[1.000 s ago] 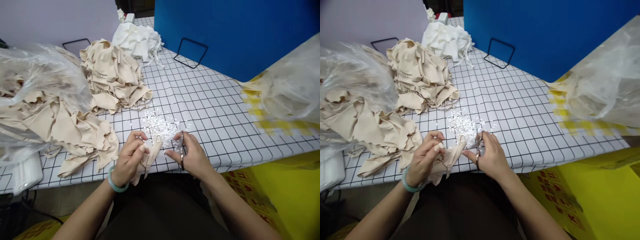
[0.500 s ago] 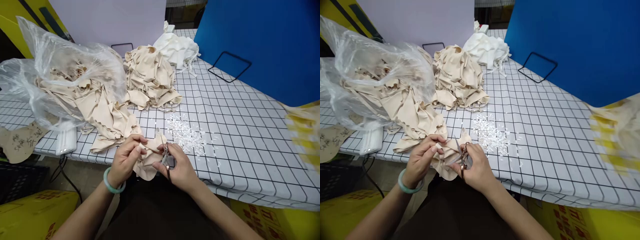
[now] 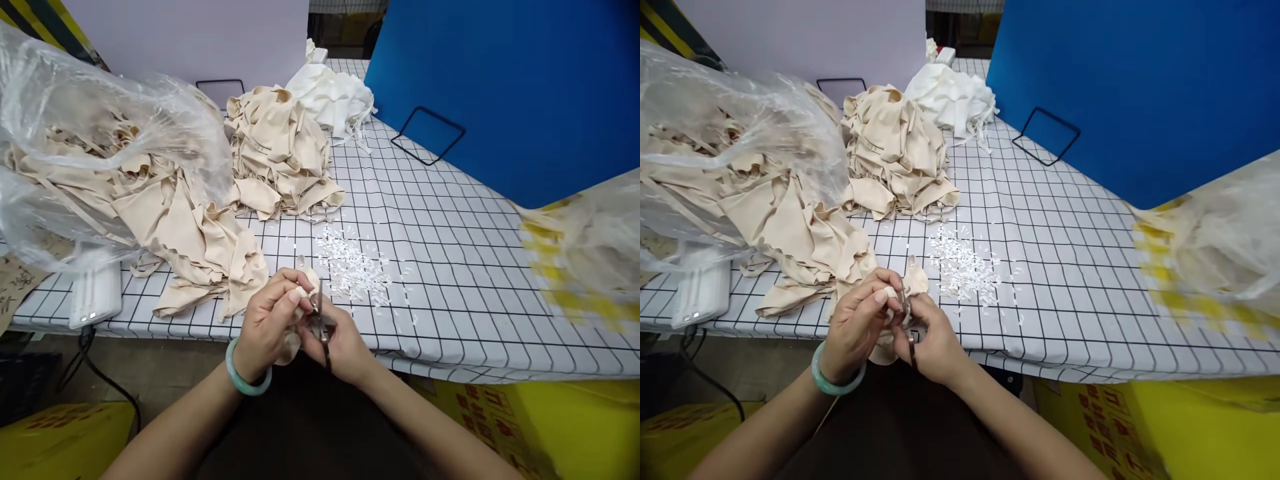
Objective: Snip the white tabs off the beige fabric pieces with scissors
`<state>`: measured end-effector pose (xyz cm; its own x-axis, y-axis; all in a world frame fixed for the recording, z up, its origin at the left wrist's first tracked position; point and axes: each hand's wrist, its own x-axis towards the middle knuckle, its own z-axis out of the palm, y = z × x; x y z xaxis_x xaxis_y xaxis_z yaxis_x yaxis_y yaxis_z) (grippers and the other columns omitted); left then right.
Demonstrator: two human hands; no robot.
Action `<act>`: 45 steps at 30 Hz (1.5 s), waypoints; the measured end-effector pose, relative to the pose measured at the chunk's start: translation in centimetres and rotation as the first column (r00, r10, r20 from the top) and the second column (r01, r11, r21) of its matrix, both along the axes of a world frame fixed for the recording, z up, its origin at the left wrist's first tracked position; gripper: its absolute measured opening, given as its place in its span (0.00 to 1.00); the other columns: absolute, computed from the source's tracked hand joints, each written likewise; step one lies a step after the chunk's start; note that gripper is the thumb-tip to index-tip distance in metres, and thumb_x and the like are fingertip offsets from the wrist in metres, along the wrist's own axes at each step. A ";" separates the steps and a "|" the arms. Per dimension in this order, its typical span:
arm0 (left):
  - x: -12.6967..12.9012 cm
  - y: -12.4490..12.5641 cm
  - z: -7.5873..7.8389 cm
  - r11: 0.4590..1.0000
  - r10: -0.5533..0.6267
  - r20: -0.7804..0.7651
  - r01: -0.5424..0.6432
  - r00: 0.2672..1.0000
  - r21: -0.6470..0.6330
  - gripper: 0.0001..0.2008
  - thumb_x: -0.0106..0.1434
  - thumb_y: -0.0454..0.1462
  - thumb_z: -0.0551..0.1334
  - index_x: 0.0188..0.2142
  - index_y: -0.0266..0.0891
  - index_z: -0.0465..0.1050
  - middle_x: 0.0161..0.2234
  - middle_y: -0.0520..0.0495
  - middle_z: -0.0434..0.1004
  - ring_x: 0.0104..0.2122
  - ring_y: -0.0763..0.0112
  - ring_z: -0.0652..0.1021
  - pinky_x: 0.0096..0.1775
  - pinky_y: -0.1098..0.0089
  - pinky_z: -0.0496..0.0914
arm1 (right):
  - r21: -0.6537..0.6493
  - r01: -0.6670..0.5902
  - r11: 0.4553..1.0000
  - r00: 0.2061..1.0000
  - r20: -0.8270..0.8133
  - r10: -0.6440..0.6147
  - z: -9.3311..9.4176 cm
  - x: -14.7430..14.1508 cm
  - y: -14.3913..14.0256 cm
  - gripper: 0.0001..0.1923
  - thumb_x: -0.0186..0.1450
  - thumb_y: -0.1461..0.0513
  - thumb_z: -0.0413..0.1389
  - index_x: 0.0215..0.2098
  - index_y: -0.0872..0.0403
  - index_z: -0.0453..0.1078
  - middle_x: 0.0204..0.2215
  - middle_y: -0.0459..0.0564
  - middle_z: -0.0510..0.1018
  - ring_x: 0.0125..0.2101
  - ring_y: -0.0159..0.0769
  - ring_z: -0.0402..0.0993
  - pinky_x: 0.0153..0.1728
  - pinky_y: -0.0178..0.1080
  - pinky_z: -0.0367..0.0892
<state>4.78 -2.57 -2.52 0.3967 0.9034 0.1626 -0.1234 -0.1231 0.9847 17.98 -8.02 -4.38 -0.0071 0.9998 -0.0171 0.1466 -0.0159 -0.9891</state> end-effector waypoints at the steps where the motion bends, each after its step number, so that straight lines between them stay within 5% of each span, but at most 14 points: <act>1: -0.3 0.3 0.0 0.999 0.030 -0.034 -0.029 0.999 0.036 0.15 0.71 0.38 0.54 0.30 0.38 0.74 0.40 0.42 0.72 0.42 0.63 0.75 0.43 0.63 0.74 | 0.027 0.020 0.999 0.999 0.044 -0.021 0.0 0.7 -0.2 0.06 0.60 0.60 0.59 0.34 0.51 0.67 0.31 0.46 0.72 0.34 0.38 0.72 0.35 0.40 0.70; 6: -4.1 2.1 -0.1 0.830 0.394 -0.237 -0.234 0.888 0.506 0.12 0.68 0.31 0.56 0.29 0.38 0.71 0.38 0.44 0.72 0.42 0.64 0.75 0.45 0.63 0.71 | 0.152 0.189 0.970 0.929 0.292 -0.226 -1.1 4.5 -0.8 0.12 0.65 0.59 0.59 0.45 0.49 0.66 0.41 0.51 0.74 0.42 0.42 0.73 0.45 0.46 0.71; 8: -5.6 1.9 -1.0 0.755 0.453 -0.341 -0.151 0.824 0.638 0.05 0.65 0.31 0.59 0.33 0.39 0.71 0.40 0.43 0.72 0.44 0.61 0.75 0.46 0.62 0.72 | 0.181 0.132 0.974 0.908 0.372 -0.192 -1.9 4.8 -0.8 0.15 0.64 0.59 0.60 0.47 0.48 0.64 0.47 0.54 0.74 0.47 0.45 0.72 0.47 0.49 0.71; 12: -6.6 0.0 -2.9 0.802 0.201 -0.671 0.274 0.713 0.531 0.20 0.59 0.32 0.63 0.52 0.41 0.68 0.50 0.39 0.73 0.48 0.54 0.77 0.46 0.60 0.75 | 0.261 -0.107 0.959 0.879 0.476 -0.032 -2.7 2.7 -0.1 0.13 0.60 0.69 0.56 0.42 0.50 0.66 0.40 0.54 0.76 0.41 0.46 0.74 0.40 0.47 0.72; 14: -6.2 -0.2 -2.9 0.851 0.060 -0.713 0.338 0.699 0.403 0.24 0.57 0.26 0.58 0.53 0.44 0.67 0.46 0.43 0.75 0.42 0.60 0.78 0.42 0.64 0.75 | 0.291 -0.129 0.948 0.883 0.469 -0.024 -2.6 1.6 0.5 0.12 0.57 0.72 0.51 0.34 0.50 0.66 0.29 0.50 0.74 0.31 0.42 0.72 0.30 0.41 0.70; 19: -4.2 2.4 0.9 0.905 0.097 -0.474 0.121 0.875 0.408 0.21 0.55 0.22 0.53 0.45 0.42 0.70 0.36 0.47 0.73 0.37 0.65 0.76 0.37 0.66 0.73 | 0.154 0.102 0.983 0.984 0.127 -0.122 0.1 2.3 3.4 0.03 0.63 0.62 0.57 0.34 0.50 0.67 0.29 0.47 0.74 0.29 0.39 0.75 0.27 0.37 0.71; 22: -2.6 6.0 4.0 0.906 0.115 -0.316 0.031 0.942 0.422 0.15 0.60 0.24 0.55 0.40 0.42 0.72 0.36 0.46 0.73 0.35 0.65 0.76 0.34 0.66 0.73 | 0.154 0.171 0.973 0.985 -0.048 -0.166 3.6 4.2 7.0 0.11 0.63 0.53 0.61 0.37 0.51 0.68 0.33 0.49 0.77 0.33 0.40 0.77 0.32 0.39 0.74; 26: -0.5 14.8 7.9 0.914 0.154 -0.209 -0.059 0.966 0.402 0.07 0.64 0.29 0.60 0.38 0.41 0.74 0.34 0.47 0.75 0.28 0.70 0.75 0.27 0.69 0.74 | 0.244 0.235 0.941 0.970 -0.113 -0.214 8.3 5.9 15.5 0.16 0.60 0.50 0.64 0.35 0.52 0.67 0.32 0.49 0.75 0.32 0.38 0.75 0.32 0.39 0.73; 29: 1.0 21.9 9.5 0.894 0.321 -0.270 -0.197 0.908 0.402 0.08 0.65 0.31 0.59 0.44 0.38 0.73 0.39 0.42 0.76 0.35 0.64 0.78 0.36 0.61 0.77 | 0.253 0.297 0.921 0.954 -0.037 -0.298 9.9 6.5 22.4 0.16 0.58 0.52 0.62 0.37 0.52 0.66 0.31 0.48 0.76 0.29 0.36 0.74 0.30 0.39 0.71; 32: 1.9 23.5 7.5 0.879 0.381 -0.333 -0.226 0.862 0.420 0.17 0.59 0.26 0.62 0.48 0.35 0.72 0.51 0.35 0.72 0.52 0.52 0.75 0.53 0.49 0.71 | 0.207 0.351 0.913 0.930 0.037 -0.365 8.1 7.1 25.8 0.18 0.54 0.55 0.63 0.38 0.53 0.67 0.31 0.48 0.75 0.30 0.37 0.72 0.30 0.39 0.68; 37: 0.9 11.7 -0.1 0.897 0.253 -0.471 -0.022 0.845 0.442 0.15 0.56 0.27 0.64 0.44 0.39 0.74 0.49 0.42 0.75 0.51 0.54 0.75 0.54 0.47 0.72 | 0.170 0.334 0.927 0.931 0.096 -0.353 2.4 6.4 22.4 0.18 0.54 0.54 0.64 0.39 0.53 0.68 0.36 0.50 0.76 0.34 0.38 0.72 0.37 0.41 0.68; 40: -1.5 7.5 -2.2 0.796 0.337 -0.521 0.058 0.784 0.602 0.11 0.62 0.25 0.56 0.41 0.38 0.72 0.42 0.42 0.75 0.45 0.59 0.76 0.47 0.54 0.75 | 0.149 0.202 0.968 0.971 0.102 -0.218 0.4 3.8 19.9 0.17 0.55 0.54 0.64 0.38 0.53 0.69 0.33 0.49 0.77 0.31 0.36 0.72 0.36 0.40 0.69; 43: -5.2 10.3 -1.8 0.648 0.648 -0.444 -0.141 0.619 0.749 0.15 0.61 0.24 0.54 0.44 0.37 0.71 0.45 0.37 0.72 0.50 0.54 0.72 0.51 0.49 0.72 | 0.171 0.026 0.985 0.994 0.102 -0.044 -0.2 0.1 18.9 0.15 0.57 0.55 0.64 0.38 0.53 0.71 0.33 0.49 0.78 0.31 0.36 0.73 0.36 0.40 0.70; 45: -7.4 13.6 -0.5 0.661 0.663 -0.537 -0.071 0.522 0.747 0.14 0.59 0.24 0.57 0.43 0.36 0.72 0.47 0.35 0.72 0.53 0.47 0.70 0.55 0.39 0.64 | 0.203 -0.026 0.979 0.995 0.101 0.005 -0.2 -2.0 18.7 0.14 0.58 0.56 0.63 0.39 0.53 0.71 0.34 0.49 0.78 0.32 0.36 0.73 0.38 0.41 0.71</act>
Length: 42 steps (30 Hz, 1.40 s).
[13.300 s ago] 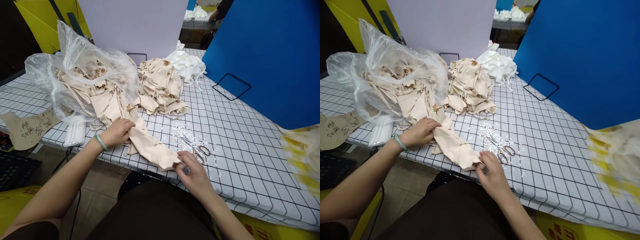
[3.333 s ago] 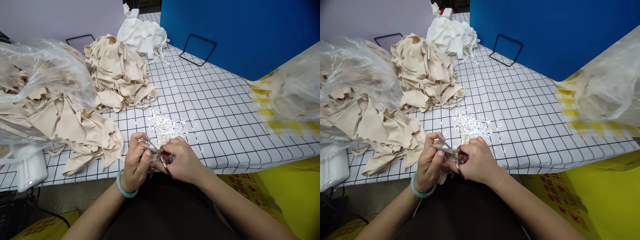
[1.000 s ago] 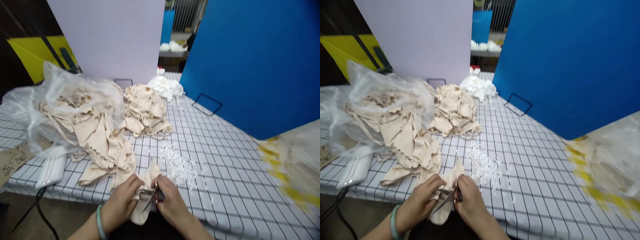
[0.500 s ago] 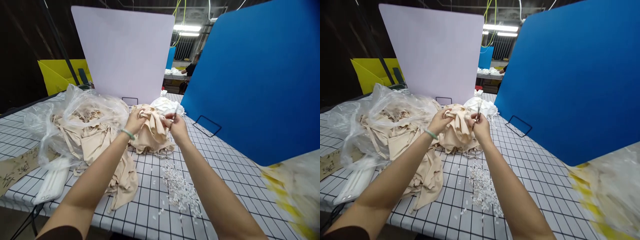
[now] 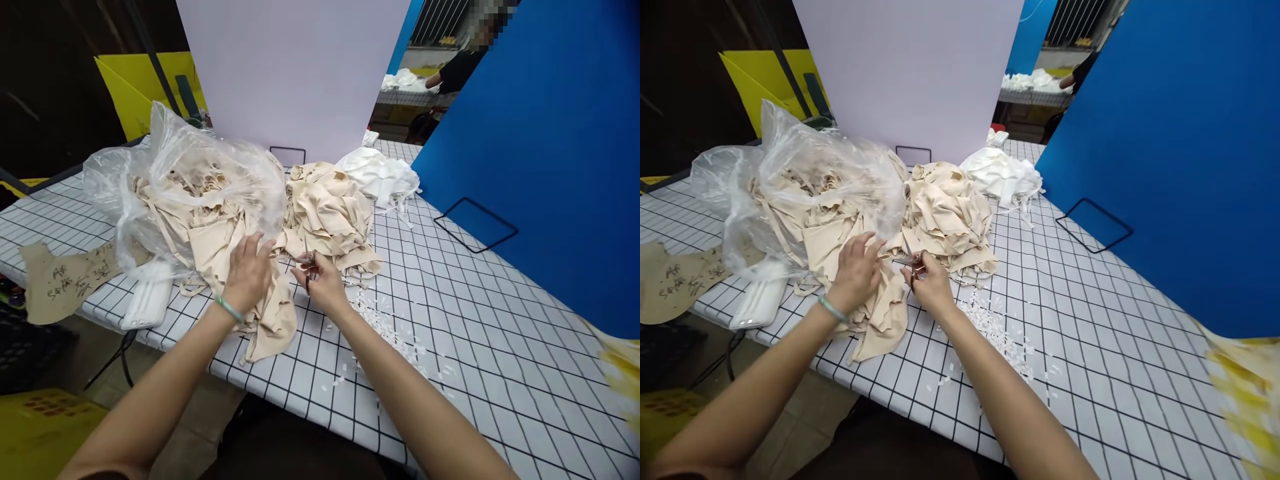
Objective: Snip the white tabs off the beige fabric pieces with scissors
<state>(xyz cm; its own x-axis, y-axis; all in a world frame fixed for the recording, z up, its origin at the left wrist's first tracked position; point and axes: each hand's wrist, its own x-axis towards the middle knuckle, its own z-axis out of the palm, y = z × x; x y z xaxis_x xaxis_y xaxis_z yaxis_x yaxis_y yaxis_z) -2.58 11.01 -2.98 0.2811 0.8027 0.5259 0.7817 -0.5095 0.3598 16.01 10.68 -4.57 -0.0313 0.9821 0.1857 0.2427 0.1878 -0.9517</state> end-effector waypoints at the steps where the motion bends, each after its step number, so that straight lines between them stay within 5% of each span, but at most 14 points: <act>1: -0.7 1.2 0.9 0.999 -0.032 -0.046 0.030 0.998 -0.034 0.11 0.59 0.24 0.58 0.39 0.36 0.73 0.45 0.36 0.73 0.52 0.47 0.71 0.55 0.38 0.63 | 0.013 -0.003 1.000 1.000 -0.001 0.003 0.1 -0.8 -0.1 0.14 0.58 0.56 0.62 0.40 0.53 0.70 0.35 0.50 0.78 0.33 0.36 0.73 0.39 0.41 0.71; 4: -0.6 1.5 3.6 0.980 -0.174 -0.059 0.167 0.983 -0.110 0.07 0.63 0.27 0.57 0.33 0.37 0.72 0.37 0.42 0.75 0.41 0.57 0.76 0.48 0.51 0.72 | 0.042 -0.015 0.999 0.998 -0.060 0.017 0.7 -1.7 -1.1 0.17 0.58 0.57 0.63 0.44 0.51 0.70 0.43 0.51 0.77 0.40 0.38 0.74 0.43 0.41 0.71; 8: 1.9 -3.1 5.8 0.877 -0.439 0.268 0.474 0.858 -0.080 0.07 0.67 0.28 0.56 0.41 0.37 0.72 0.39 0.44 0.76 0.41 0.66 0.77 0.43 0.64 0.75 | 0.011 -0.055 0.998 0.963 -0.263 0.056 1.5 -0.5 -4.4 0.13 0.58 0.59 0.64 0.40 0.50 0.70 0.37 0.46 0.77 0.36 0.36 0.74 0.39 0.38 0.71; 11: 2.0 -4.7 5.0 0.892 -0.416 0.344 0.451 0.842 -0.026 0.11 0.65 0.26 0.57 0.45 0.37 0.72 0.42 0.42 0.76 0.45 0.64 0.77 0.46 0.62 0.76 | -0.113 0.040 0.993 0.963 -0.261 -0.068 1.5 1.2 -8.3 0.09 0.57 0.61 0.64 0.33 0.51 0.68 0.28 0.43 0.73 0.28 0.32 0.70 0.31 0.35 0.68; 16: -0.3 -3.6 1.0 0.931 -0.351 0.069 0.356 0.934 -0.083 0.23 0.59 0.20 0.50 0.50 0.34 0.71 0.49 0.37 0.74 0.53 0.59 0.75 0.55 0.53 0.73 | -0.290 -0.040 0.956 0.980 -0.199 -0.019 -0.3 2.9 -15.5 0.08 0.58 0.62 0.62 0.34 0.51 0.69 0.23 0.41 0.68 0.21 0.29 0.62 0.22 0.32 0.62; 20: -0.2 -3.4 0.0 0.829 -0.539 -0.091 0.509 0.837 -0.231 0.25 0.57 0.21 0.52 0.53 0.32 0.70 0.53 0.34 0.72 0.56 0.55 0.72 0.56 0.51 0.71 | -0.330 -0.086 0.940 0.978 -0.207 0.016 -1.7 3.0 -18.1 0.06 0.59 0.63 0.60 0.33 0.51 0.67 0.23 0.41 0.65 0.21 0.28 0.60 0.21 0.32 0.60; 24: 0.6 -3.7 1.2 0.700 -0.665 -0.163 0.533 0.729 -0.476 0.12 0.62 0.27 0.55 0.42 0.34 0.75 0.39 0.41 0.77 0.40 0.61 0.76 0.44 0.62 0.74 | -0.305 0.067 0.950 0.981 -0.151 -0.118 -1.9 4.3 -18.4 0.07 0.60 0.61 0.61 0.35 0.51 0.68 0.26 0.44 0.71 0.25 0.32 0.67 0.27 0.35 0.66; 28: 0.8 -4.1 4.0 0.852 -0.434 -0.161 0.346 0.886 -0.393 0.11 0.67 0.32 0.53 0.36 0.34 0.74 0.33 0.44 0.75 0.32 0.67 0.75 0.34 0.68 0.69 | -0.316 0.070 0.946 0.995 -0.047 -0.089 -1.3 5.6 -18.2 0.11 0.61 0.59 0.62 0.42 0.50 0.70 0.33 0.47 0.76 0.32 0.37 0.73 0.33 0.38 0.71; 30: 1.1 -4.6 5.6 0.851 -0.388 -0.049 0.337 0.921 -0.403 0.09 0.67 0.34 0.55 0.35 0.35 0.74 0.30 0.47 0.75 0.30 0.69 0.74 0.33 0.71 0.67 | -0.235 0.151 0.960 0.988 0.004 -0.155 -0.8 5.4 -17.5 0.15 0.61 0.58 0.64 0.44 0.49 0.69 0.40 0.49 0.76 0.40 0.41 0.75 0.42 0.43 0.72; 35: 2.2 -6.4 8.6 0.681 -0.354 0.165 0.374 0.921 -0.629 0.07 0.63 0.36 0.58 0.29 0.37 0.71 0.22 0.54 0.69 0.24 0.74 0.69 0.26 0.74 0.60 | 0.054 0.056 0.997 0.998 -0.036 -0.054 0.1 2.7 -14.4 0.24 0.57 0.60 0.68 0.50 0.46 0.67 0.54 0.52 0.73 0.57 0.48 0.68 0.58 0.52 0.65; 37: 1.9 -7.2 9.0 0.678 -0.304 0.213 0.368 0.929 -0.636 0.08 0.64 0.37 0.57 0.29 0.37 0.70 0.23 0.54 0.68 0.24 0.75 0.68 0.27 0.74 0.60 | 0.063 0.006 0.998 1.000 -0.005 -0.005 -0.4 1.8 -13.2 0.20 0.56 0.62 0.66 0.46 0.48 0.70 0.49 0.52 0.75 0.53 0.48 0.71 0.55 0.53 0.66; 39: 1.1 -8.2 8.6 0.607 -0.290 0.261 0.388 0.921 -0.694 0.09 0.64 0.35 0.56 0.27 0.38 0.69 0.23 0.54 0.67 0.24 0.75 0.67 0.28 0.75 0.61 | 0.004 0.044 0.999 0.999 -0.021 -0.044 -1.2 1.4 -12.4 0.11 0.55 0.65 0.63 0.37 0.49 0.71 0.37 0.49 0.76 0.44 0.45 0.74 0.47 0.49 0.70; 40: 0.6 -8.8 8.0 0.507 -0.285 0.305 0.413 0.909 -0.757 0.08 0.63 0.34 0.56 0.28 0.38 0.70 0.23 0.54 0.68 0.24 0.75 0.67 0.28 0.75 0.62 | -0.036 0.078 0.996 0.995 -0.055 -0.079 -1.5 1.5 -12.2 0.09 0.55 0.65 0.62 0.33 0.50 0.70 0.33 0.47 0.74 0.39 0.43 0.73 0.42 0.46 0.70; 42: -0.1 -10.0 6.2 0.161 -0.207 0.476 0.510 0.855 -0.845 0.05 0.61 0.33 0.58 0.33 0.37 0.73 0.26 0.52 0.74 0.26 0.74 0.71 0.30 0.74 0.66 | -0.079 0.133 0.988 0.978 -0.150 -0.144 -2.0 1.6 -12.0 0.09 0.53 0.67 0.60 0.31 0.50 0.69 0.30 0.45 0.72 0.34 0.39 0.72 0.37 0.41 0.69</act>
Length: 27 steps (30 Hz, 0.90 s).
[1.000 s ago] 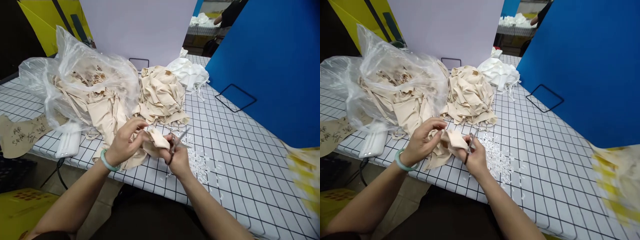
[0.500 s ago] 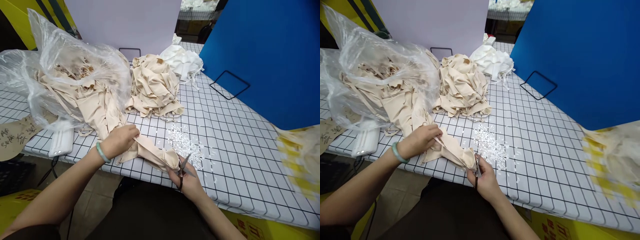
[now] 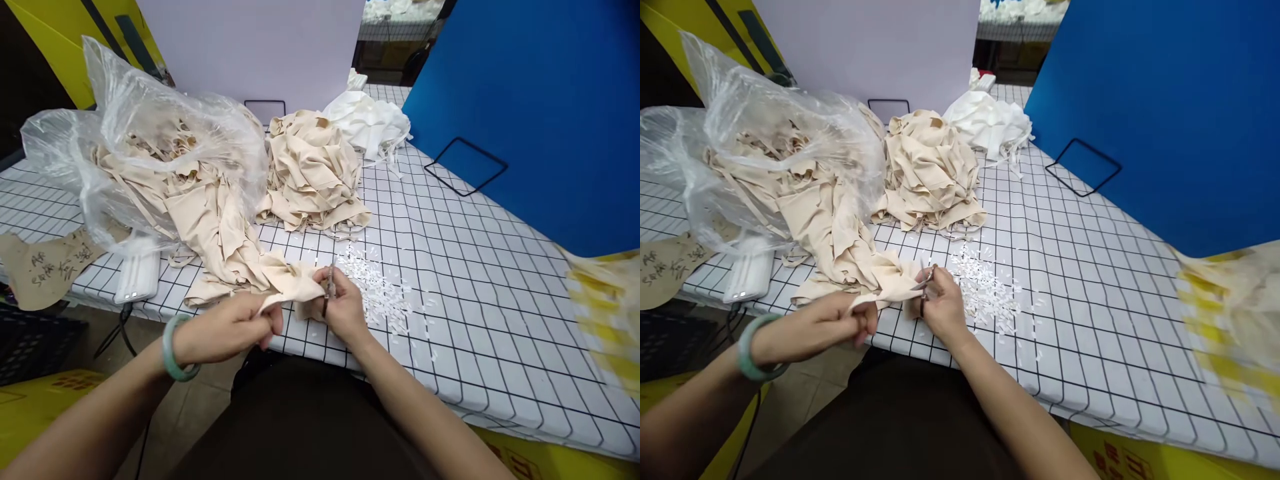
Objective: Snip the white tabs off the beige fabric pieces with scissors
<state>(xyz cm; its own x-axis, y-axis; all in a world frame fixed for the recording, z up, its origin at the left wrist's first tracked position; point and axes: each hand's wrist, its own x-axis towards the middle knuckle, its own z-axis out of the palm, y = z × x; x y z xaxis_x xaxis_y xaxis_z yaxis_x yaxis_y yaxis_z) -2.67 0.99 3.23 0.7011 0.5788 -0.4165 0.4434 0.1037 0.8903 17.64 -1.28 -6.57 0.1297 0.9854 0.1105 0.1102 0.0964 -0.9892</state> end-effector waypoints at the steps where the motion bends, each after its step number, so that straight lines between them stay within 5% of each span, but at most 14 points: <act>1: -0.1 -0.6 -1.1 0.978 0.001 0.085 0.017 0.996 -0.209 0.07 0.60 0.33 0.60 0.38 0.37 0.74 0.30 0.49 0.78 0.28 0.73 0.74 0.32 0.73 0.68 | 0.014 0.021 1.000 0.999 -0.048 -0.021 -0.1 0.1 0.0 0.10 0.52 0.68 0.60 0.31 0.50 0.68 0.30 0.44 0.72 0.33 0.37 0.71 0.36 0.40 0.69; 4: 0.6 -1.9 -4.1 0.784 0.266 0.323 -0.009 0.908 -0.621 0.20 0.58 0.40 0.66 0.49 0.34 0.73 0.41 0.39 0.79 0.37 0.65 0.79 0.42 0.66 0.73 | 0.087 0.033 0.996 0.990 -0.138 -0.021 0.2 0.1 0.0 0.11 0.52 0.68 0.60 0.31 0.50 0.66 0.31 0.43 0.72 0.34 0.36 0.72 0.38 0.38 0.68; 7: 1.8 -2.4 -4.9 0.705 0.491 0.336 -0.141 0.803 -0.695 0.19 0.62 0.45 0.64 0.44 0.31 0.75 0.33 0.43 0.75 0.26 0.74 0.74 0.31 0.72 0.69 | 0.132 -0.015 0.991 0.993 -0.113 0.030 1.0 0.6 -0.2 0.10 0.56 0.66 0.61 0.31 0.50 0.64 0.38 0.47 0.76 0.41 0.39 0.75 0.45 0.42 0.69; 9: 2.1 -2.3 -4.1 0.798 0.460 0.316 -0.231 0.830 -0.556 0.14 0.64 0.44 0.62 0.40 0.32 0.74 0.28 0.49 0.70 0.20 0.80 0.65 0.24 0.76 0.59 | 0.134 -0.109 0.985 0.994 -0.018 0.112 1.9 1.4 -0.3 0.10 0.58 0.64 0.62 0.36 0.50 0.65 0.49 0.51 0.76 0.51 0.43 0.73 0.52 0.46 0.67; 12: 2.0 -2.2 -2.1 0.962 0.269 0.230 -0.273 0.935 -0.016 0.12 0.67 0.41 0.59 0.31 0.35 0.72 0.25 0.52 0.65 0.23 0.77 0.62 0.26 0.74 0.57 | 0.115 -0.342 0.933 0.933 0.156 0.323 3.8 2.7 0.0 0.18 0.60 0.61 0.63 0.47 0.49 0.67 0.57 0.54 0.73 0.60 0.47 0.65 0.58 0.51 0.62; 14: 1.9 -2.3 -1.3 0.912 0.211 0.144 -0.248 0.967 0.327 0.14 0.66 0.39 0.58 0.25 0.37 0.68 0.24 0.53 0.62 0.26 0.74 0.62 0.30 0.72 0.60 | 0.090 -0.520 0.849 0.839 0.239 0.488 4.8 3.2 0.7 0.17 0.60 0.62 0.61 0.48 0.49 0.69 0.52 0.52 0.76 0.61 0.48 0.63 0.57 0.51 0.63; 16: 1.8 -2.6 -1.2 0.884 0.213 0.105 -0.237 0.971 0.402 0.12 0.65 0.38 0.58 0.25 0.38 0.66 0.24 0.52 0.63 0.27 0.73 0.64 0.32 0.71 0.61 | 0.040 -0.618 0.785 0.754 0.314 0.577 5.1 3.1 1.5 0.12 0.57 0.65 0.59 0.40 0.49 0.71 0.41 0.49 0.77 0.53 0.46 0.69 0.50 0.47 0.67; 19: 1.8 -3.0 -2.2 0.972 0.236 0.157 -0.231 0.959 -0.049 0.06 0.64 0.39 0.60 0.33 0.39 0.68 0.28 0.50 0.70 0.26 0.72 0.70 0.32 0.70 0.65 | 0.063 -0.502 0.863 0.813 0.375 0.445 4.3 2.5 2.2 0.08 0.53 0.68 0.57 0.29 0.50 0.66 0.29 0.45 0.70 0.35 0.39 0.69 0.36 0.40 0.66; 22: 2.0 -3.3 -3.5 0.811 0.372 0.309 -0.145 0.875 -0.566 0.12 0.61 0.42 0.63 0.40 0.36 0.69 0.33 0.46 0.73 0.28 0.72 0.73 0.33 0.69 0.67 | 0.213 -0.248 0.945 0.940 0.289 0.182 3.0 2.0 1.8 0.08 0.56 0.68 0.57 0.30 0.50 0.62 0.28 0.44 0.67 0.30 0.35 0.66 0.33 0.39 0.63; 24: 2.3 -3.3 -4.0 0.712 0.482 0.350 -0.126 0.803 -0.691 0.13 0.61 0.43 0.63 0.39 0.34 0.71 0.32 0.46 0.72 0.27 0.74 0.71 0.32 0.71 0.66 | 0.289 -0.138 0.947 0.970 0.233 0.070 2.3 1.8 1.2 0.09 0.58 0.67 0.57 0.31 0.49 0.61 0.29 0.44 0.67 0.30 0.35 0.66 0.33 0.39 0.63; 27: 2.6 -3.2 -4.0 0.708 0.527 0.331 -0.189 0.783 -0.681 0.11 0.62 0.41 0.65 0.37 0.34 0.74 0.25 0.53 0.62 0.22 0.80 0.61 0.27 0.76 0.56 | 0.365 -0.083 0.927 0.972 0.236 -0.006 2.0 2.0 0.2 0.08 0.59 0.67 0.56 0.32 0.49 0.61 0.30 0.45 0.69 0.33 0.38 0.69 0.35 0.41 0.65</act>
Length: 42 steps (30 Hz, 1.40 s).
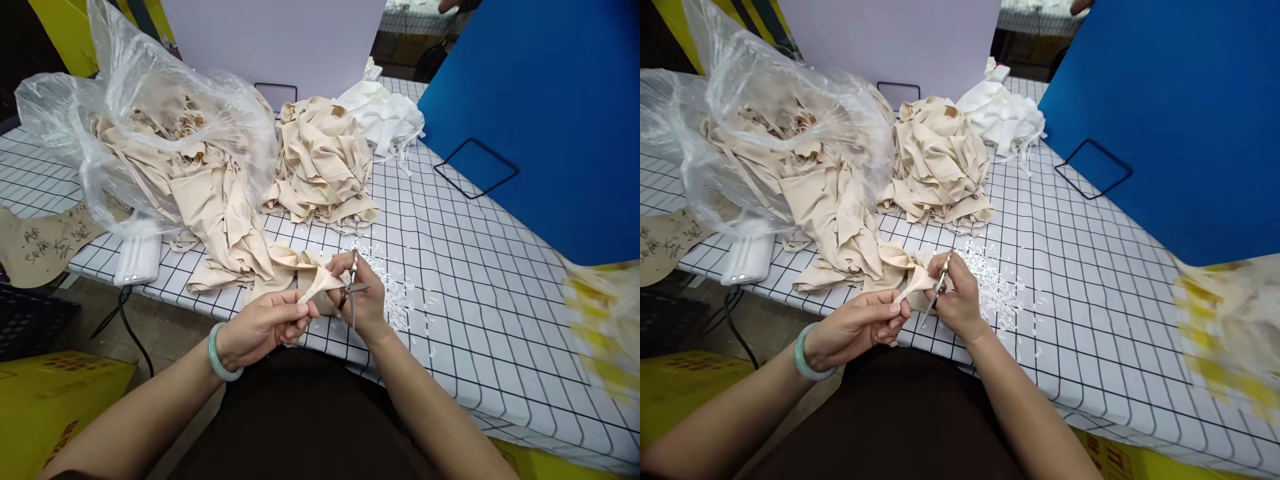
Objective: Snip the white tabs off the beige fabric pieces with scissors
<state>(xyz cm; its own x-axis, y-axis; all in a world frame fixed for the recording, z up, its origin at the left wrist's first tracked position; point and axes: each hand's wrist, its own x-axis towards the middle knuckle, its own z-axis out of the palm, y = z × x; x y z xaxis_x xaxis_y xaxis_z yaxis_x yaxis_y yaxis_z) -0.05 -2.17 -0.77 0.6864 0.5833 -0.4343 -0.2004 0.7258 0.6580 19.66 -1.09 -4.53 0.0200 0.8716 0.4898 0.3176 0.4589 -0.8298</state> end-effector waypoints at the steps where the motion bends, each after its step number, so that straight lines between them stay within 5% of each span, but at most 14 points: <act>1: 0.1 0.0 0.1 0.999 -0.005 -0.032 0.007 0.999 0.033 0.10 0.62 0.40 0.65 0.37 0.33 0.74 0.23 0.55 0.59 0.22 0.81 0.57 0.26 0.76 0.52 | 0.014 0.001 1.000 1.000 0.025 -0.001 0.1 0.2 -0.4 0.08 0.59 0.67 0.57 0.32 0.49 0.62 0.30 0.45 0.70 0.33 0.38 0.70 0.35 0.42 0.66; 8: 0.0 0.2 0.3 0.944 -0.003 -0.211 0.073 0.977 0.321 0.18 0.68 0.48 0.59 0.36 0.34 0.76 0.21 0.56 0.53 0.22 0.77 0.55 0.25 0.73 0.52 | -0.136 -0.215 0.967 0.948 0.208 0.240 1.8 1.8 -2.6 0.08 0.60 0.62 0.64 0.36 0.50 0.70 0.26 0.45 0.74 0.27 0.36 0.69 0.30 0.40 0.67; 12: 0.2 0.8 1.0 0.808 0.058 -0.342 0.157 0.938 0.567 0.18 0.70 0.47 0.56 0.35 0.36 0.76 0.25 0.51 0.65 0.27 0.73 0.66 0.31 0.72 0.63 | -0.141 -0.189 0.972 0.969 0.132 0.207 1.8 1.8 -2.2 0.08 0.61 0.63 0.61 0.40 0.49 0.73 0.37 0.51 0.79 0.46 0.45 0.72 0.46 0.48 0.70; 15: 0.5 1.0 1.3 0.702 0.165 -0.330 0.124 0.929 0.701 0.17 0.71 0.45 0.56 0.34 0.37 0.77 0.34 0.45 0.72 0.37 0.67 0.73 0.43 0.66 0.70 | -0.217 -0.226 0.950 0.962 0.101 0.252 1.2 1.1 -2.1 0.04 0.59 0.65 0.60 0.30 0.50 0.69 0.29 0.48 0.73 0.36 0.41 0.72 0.36 0.42 0.70; 17: 0.9 0.8 1.1 0.648 0.262 -0.258 0.029 0.930 0.761 0.16 0.71 0.43 0.57 0.33 0.38 0.78 0.43 0.42 0.73 0.47 0.62 0.73 0.53 0.63 0.68 | -0.214 -0.149 0.965 0.985 0.056 0.165 0.5 0.0 -2.6 0.07 0.59 0.65 0.59 0.28 0.50 0.66 0.26 0.45 0.69 0.29 0.36 0.68 0.30 0.39 0.67; 20: 1.8 0.5 0.3 0.652 0.328 -0.110 -0.140 0.938 0.746 0.14 0.70 0.41 0.58 0.32 0.38 0.77 0.48 0.41 0.72 0.51 0.61 0.73 0.54 0.61 0.69 | -0.226 -0.048 0.973 0.997 -0.076 0.032 -0.4 -2.1 -3.8 0.06 0.61 0.65 0.58 0.30 0.50 0.65 0.27 0.44 0.68 0.28 0.34 0.67 0.29 0.37 0.66; 23: 2.8 0.3 -0.7 0.697 0.373 -0.081 -0.221 0.924 0.683 0.17 0.71 0.44 0.56 0.32 0.36 0.76 0.43 0.40 0.72 0.39 0.64 0.75 0.40 0.64 0.74 | -0.294 -0.075 0.953 0.990 -0.134 0.036 -0.5 -2.9 -4.5 0.04 0.61 0.63 0.58 0.32 0.50 0.66 0.29 0.46 0.70 0.29 0.35 0.69 0.31 0.37 0.68; 25: 3.3 0.3 -1.1 0.679 0.417 -0.134 -0.210 0.899 0.703 0.18 0.71 0.45 0.56 0.32 0.37 0.75 0.42 0.40 0.71 0.39 0.64 0.75 0.37 0.65 0.73 | -0.337 -0.068 0.939 0.996 -0.080 0.044 -0.1 -2.1 -4.7 0.04 0.60 0.61 0.59 0.32 0.51 0.67 0.30 0.46 0.71 0.31 0.36 0.70 0.33 0.38 0.69; 28: 3.9 0.3 -1.2 0.607 0.441 -0.164 -0.159 0.882 0.778 0.17 0.71 0.44 0.56 0.33 0.38 0.76 0.42 0.40 0.72 0.47 0.60 0.74 0.47 0.61 0.73 | -0.383 0.011 0.924 1.000 -0.010 -0.017 0.7 -0.2 -4.8 0.08 0.60 0.58 0.62 0.35 0.50 0.69 0.33 0.47 0.73 0.33 0.38 0.71 0.37 0.40 0.69; 31: 4.5 0.3 -0.8 0.554 0.405 -0.110 -0.148 0.908 0.819 0.15 0.71 0.42 0.57 0.33 0.39 0.77 0.47 0.40 0.72 0.52 0.59 0.73 0.54 0.58 0.70 | -0.429 0.002 0.903 0.991 -0.119 -0.059 0.7 0.1 -4.8 0.12 0.60 0.56 0.63 0.40 0.50 0.69 0.37 0.49 0.75 0.35 0.39 0.74 0.37 0.41 0.70; 37: 5.2 0.9 -0.2 0.590 0.364 -0.117 -0.131 0.924 0.797 0.15 0.71 0.40 0.56 0.32 0.39 0.77 0.41 0.40 0.76 0.50 0.58 0.75 0.48 0.59 0.74 | -0.496 -0.173 0.851 0.891 -0.446 -0.079 -1.0 -3.0 -4.6 0.13 0.61 0.52 0.61 0.31 0.51 0.66 0.26 0.44 0.72 0.26 0.34 0.70 0.28 0.37 0.67; 39: 5.2 1.1 -0.5 0.570 0.405 -0.152 -0.119 0.902 0.813 0.16 0.71 0.41 0.55 0.31 0.38 0.76 0.37 0.41 0.74 0.48 0.58 0.75 0.45 0.61 0.74 | -0.483 -0.188 0.855 0.919 -0.393 -0.020 -0.9 -2.4 -4.8 0.12 0.63 0.52 0.60 0.36 0.51 0.69 0.31 0.47 0.75 0.31 0.36 0.73 0.32 0.39 0.69; 42: 5.2 1.1 -1.1 0.465 0.463 -0.167 -0.078 0.870 0.882 0.14 0.72 0.40 0.55 0.33 0.39 0.76 0.38 0.41 0.72 0.49 0.60 0.72 0.46 0.62 0.71 | -0.448 -0.025 0.894 0.998 -0.069 -0.007 0.1 0.5 -5.2 0.14 0.61 0.51 0.63 0.36 0.51 0.71 0.34 0.50 0.75 0.36 0.40 0.72 0.37 0.42 0.69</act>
<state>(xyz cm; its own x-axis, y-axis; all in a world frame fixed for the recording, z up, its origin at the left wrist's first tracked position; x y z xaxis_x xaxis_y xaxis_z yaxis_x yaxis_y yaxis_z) 5.14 -1.12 -1.90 0.3408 0.9168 0.2080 0.0888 -0.2517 0.9637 20.16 -6.25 -4.46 0.0304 0.9985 0.0445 0.2517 0.0355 -0.9672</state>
